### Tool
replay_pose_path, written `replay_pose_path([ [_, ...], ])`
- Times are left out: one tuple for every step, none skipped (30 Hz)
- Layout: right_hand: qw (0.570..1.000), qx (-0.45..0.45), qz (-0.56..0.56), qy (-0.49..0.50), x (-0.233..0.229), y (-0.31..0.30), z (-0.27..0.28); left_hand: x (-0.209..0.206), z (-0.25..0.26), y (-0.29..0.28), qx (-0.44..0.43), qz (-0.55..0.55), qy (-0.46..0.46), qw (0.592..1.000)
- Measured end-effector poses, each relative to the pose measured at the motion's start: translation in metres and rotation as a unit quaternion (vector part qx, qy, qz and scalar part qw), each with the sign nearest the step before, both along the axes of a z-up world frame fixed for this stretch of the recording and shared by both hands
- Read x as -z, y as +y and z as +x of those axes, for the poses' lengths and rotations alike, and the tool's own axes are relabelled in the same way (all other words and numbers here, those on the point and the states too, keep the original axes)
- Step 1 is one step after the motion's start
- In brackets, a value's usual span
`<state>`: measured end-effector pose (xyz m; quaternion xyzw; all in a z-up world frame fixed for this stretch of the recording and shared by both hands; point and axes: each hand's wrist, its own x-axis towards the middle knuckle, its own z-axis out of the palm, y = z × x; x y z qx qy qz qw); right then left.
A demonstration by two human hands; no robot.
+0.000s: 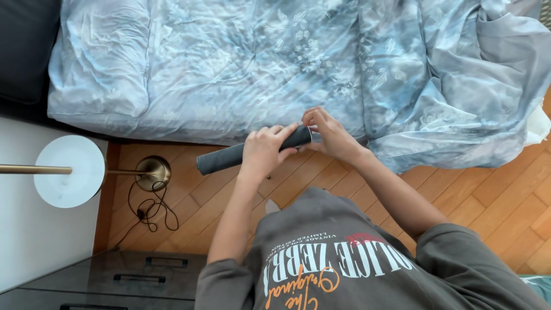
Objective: The recorder uses a long-handled lint roller to remove hair and debris from a bed's surface and pillows.
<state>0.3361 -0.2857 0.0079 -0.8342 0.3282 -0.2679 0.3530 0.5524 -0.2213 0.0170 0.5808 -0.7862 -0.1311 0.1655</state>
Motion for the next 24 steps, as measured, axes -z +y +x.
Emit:
replay_pose_path([
  [1.000,0.001,0.001,-0.001,0.000,-0.004,-0.005,0.000,-0.004,0.001,0.001,0.001,-0.001,1.000],
  [0.999,-0.031,0.014,-0.001,0.001,-0.006,-0.009,0.000,-0.008,0.005,0.002,-0.020,-0.001,1.000],
  [0.998,-0.064,0.026,0.000,0.003,-0.007,-0.012,0.001,-0.011,0.010,0.002,-0.041,0.000,0.999],
  [0.998,-0.062,0.029,-0.001,-0.004,-0.007,-0.015,0.002,-0.014,0.011,0.004,-0.038,-0.001,0.999],
  [0.995,-0.082,0.052,0.021,-0.010,-0.007,-0.017,0.003,-0.016,0.012,0.008,-0.047,-0.001,0.999],
  [0.991,-0.104,0.074,0.044,-0.018,-0.008,-0.018,0.004,-0.019,0.013,0.010,-0.057,-0.002,0.998],
  [0.991,-0.104,0.075,0.044,-0.020,-0.008,-0.022,0.001,-0.018,0.013,0.010,-0.055,-0.002,0.998],
  [0.989,-0.098,0.094,0.052,-0.023,-0.009,-0.025,-0.002,-0.017,0.012,0.004,-0.060,-0.004,0.998],
  [0.987,-0.092,0.113,0.061,-0.026,-0.010,-0.028,-0.006,-0.016,0.012,-0.002,-0.065,-0.007,0.998],
  [0.987,-0.092,0.114,0.062,-0.027,-0.009,-0.030,-0.004,-0.016,0.012,-0.002,-0.064,-0.006,0.998],
  [0.988,-0.061,0.131,0.054,-0.028,-0.008,-0.032,-0.003,-0.015,0.011,-0.004,-0.066,-0.006,0.998],
  [0.988,-0.030,0.146,0.047,-0.030,-0.008,-0.033,-0.002,-0.015,0.009,-0.007,-0.070,-0.006,0.998],
  [0.988,-0.029,0.145,0.047,-0.029,-0.009,-0.033,-0.003,-0.015,0.007,-0.007,-0.070,-0.005,0.997],
  [0.988,-0.007,0.146,0.041,-0.027,-0.007,-0.033,-0.003,-0.015,0.008,-0.009,-0.072,-0.007,0.997],
  [0.989,0.016,0.146,0.035,-0.025,-0.005,-0.033,-0.002,-0.015,0.009,-0.012,-0.073,-0.009,0.997],
  [0.988,0.017,0.148,0.035,-0.024,-0.004,-0.032,-0.002,-0.015,0.009,-0.011,-0.070,-0.009,0.997],
  [0.989,0.024,0.143,0.028,-0.022,-0.003,-0.032,-0.001,-0.014,0.010,-0.015,-0.075,-0.009,0.997],
  [0.990,0.031,0.138,0.021,-0.021,-0.003,-0.032,-0.001,-0.015,0.010,-0.019,-0.079,-0.008,0.997],
  [0.989,0.032,0.140,0.022,-0.022,-0.002,-0.031,0.000,-0.015,0.011,-0.018,-0.077,-0.007,0.997],
  [0.991,0.022,0.134,0.017,-0.023,-0.002,-0.030,0.001,-0.015,0.012,-0.017,-0.088,-0.015,0.996],
  [0.992,0.012,0.128,0.012,-0.024,-0.002,-0.029,0.002,-0.015,0.013,-0.015,-0.099,-0.022,0.995],
  [0.992,0.013,0.128,0.011,-0.028,-0.003,-0.028,0.003,-0.016,0.014,-0.014,-0.098,-0.022,0.995],
  [0.994,0.000,0.107,0.019,-0.031,-0.004,-0.027,0.005,-0.016,0.014,-0.019,-0.117,-0.029,0.992],
  [0.996,-0.013,0.087,0.027,-0.034,-0.004,-0.027,0.007,-0.018,0.014,-0.024,-0.136,-0.036,0.990],
])
